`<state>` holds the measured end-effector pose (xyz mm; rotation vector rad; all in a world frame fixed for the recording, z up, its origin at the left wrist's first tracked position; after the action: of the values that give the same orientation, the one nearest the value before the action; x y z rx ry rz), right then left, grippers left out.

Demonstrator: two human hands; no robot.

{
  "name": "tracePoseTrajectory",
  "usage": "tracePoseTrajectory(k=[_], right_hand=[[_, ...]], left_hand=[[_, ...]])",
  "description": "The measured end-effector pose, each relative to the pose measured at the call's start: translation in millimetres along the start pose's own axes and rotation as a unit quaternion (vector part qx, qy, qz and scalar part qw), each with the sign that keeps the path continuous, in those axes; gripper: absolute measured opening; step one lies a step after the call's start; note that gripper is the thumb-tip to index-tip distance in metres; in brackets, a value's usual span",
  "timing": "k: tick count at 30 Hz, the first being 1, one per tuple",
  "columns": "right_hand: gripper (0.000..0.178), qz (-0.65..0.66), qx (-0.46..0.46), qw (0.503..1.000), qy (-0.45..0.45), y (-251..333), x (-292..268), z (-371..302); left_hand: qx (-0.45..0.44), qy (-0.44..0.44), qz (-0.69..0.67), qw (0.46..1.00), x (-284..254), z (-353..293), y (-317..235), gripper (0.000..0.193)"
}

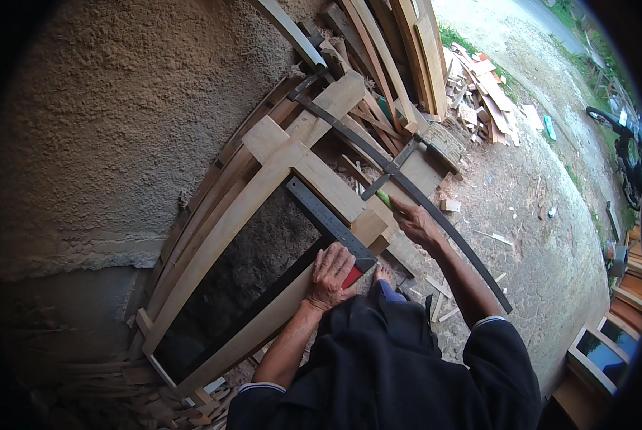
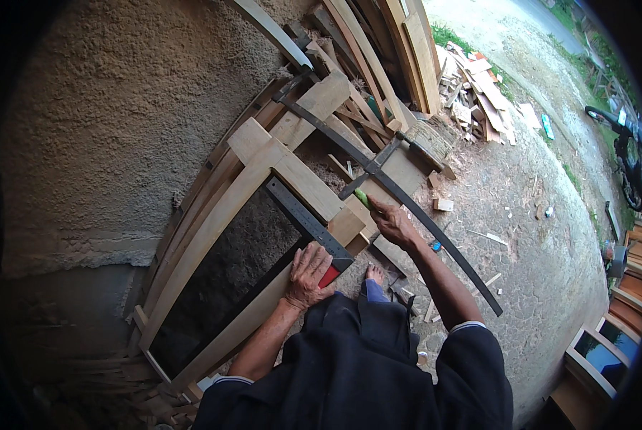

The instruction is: The person assembles a wooden frame by positioning it against a wall, securing it with clamps, and hammering nails into the joints. They repeatedly adjust the clamps and strike the nails to fasten the frame components together.

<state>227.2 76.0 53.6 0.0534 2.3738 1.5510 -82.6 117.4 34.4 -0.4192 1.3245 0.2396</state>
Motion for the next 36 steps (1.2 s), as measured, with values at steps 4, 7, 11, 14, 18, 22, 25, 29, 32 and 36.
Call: tracePoseTrajectory(k=[4,7,11,14,18,22,25,29,32,36], right_hand=[[0.045,0.014,-0.018,1.0,0.007,0,7,21],[0.045,-0.007,-0.128,0.992,-0.006,9,18,57],[0.049,0.03,-0.033,0.998,0.034,23,14,96],[0.05,0.083,0.044,0.995,-0.028,42,22,112],[0.049,0.024,-0.031,0.999,0.018,66,29,111],[0.048,0.056,0.059,0.997,-0.019,64,21,111],[0.05,0.109,-0.033,0.985,-0.129,53,32,123],[0.052,-0.007,-0.137,0.99,-0.018,25,32,120],[0.043,0.036,-0.157,0.979,-0.126,6,30,88],[0.034,0.139,0.041,0.98,-0.137,-30,35,15]], left_hand=[[0.0,-0.007,-0.001,1.0,0,0,0,0.071],[0.0,-0.014,0.002,1.0,1,0,-1,0.07],[-0.005,-0.019,0.004,1.0,1,0,-2,0.066],[-0.008,-0.025,0.001,1.0,0,0,-2,0.066],[-0.013,-0.022,-0.004,1.0,1,-1,-1,0.067],[-0.01,-0.016,0.005,1.0,4,-2,-1,0.068],[-0.01,-0.008,0.009,1.0,4,-4,-1,0.069],[-0.009,0.002,-0.001,1.0,1,-2,0,0.07],[-0.008,0.014,-0.006,1.0,0,3,-2,0.073],[-0.003,0.029,0.011,1.0,4,17,-9,0.078]])
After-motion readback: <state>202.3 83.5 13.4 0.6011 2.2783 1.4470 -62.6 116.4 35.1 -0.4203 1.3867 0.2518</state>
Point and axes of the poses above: each hand's wrist, its own z-axis towards the middle knuckle, its own x-axis out of the palm, y = z × x, the point moved 1 cm from there along z, towards the middle knuckle, and after that the axes turned 11 degrees about z, right-handed, at the moved point
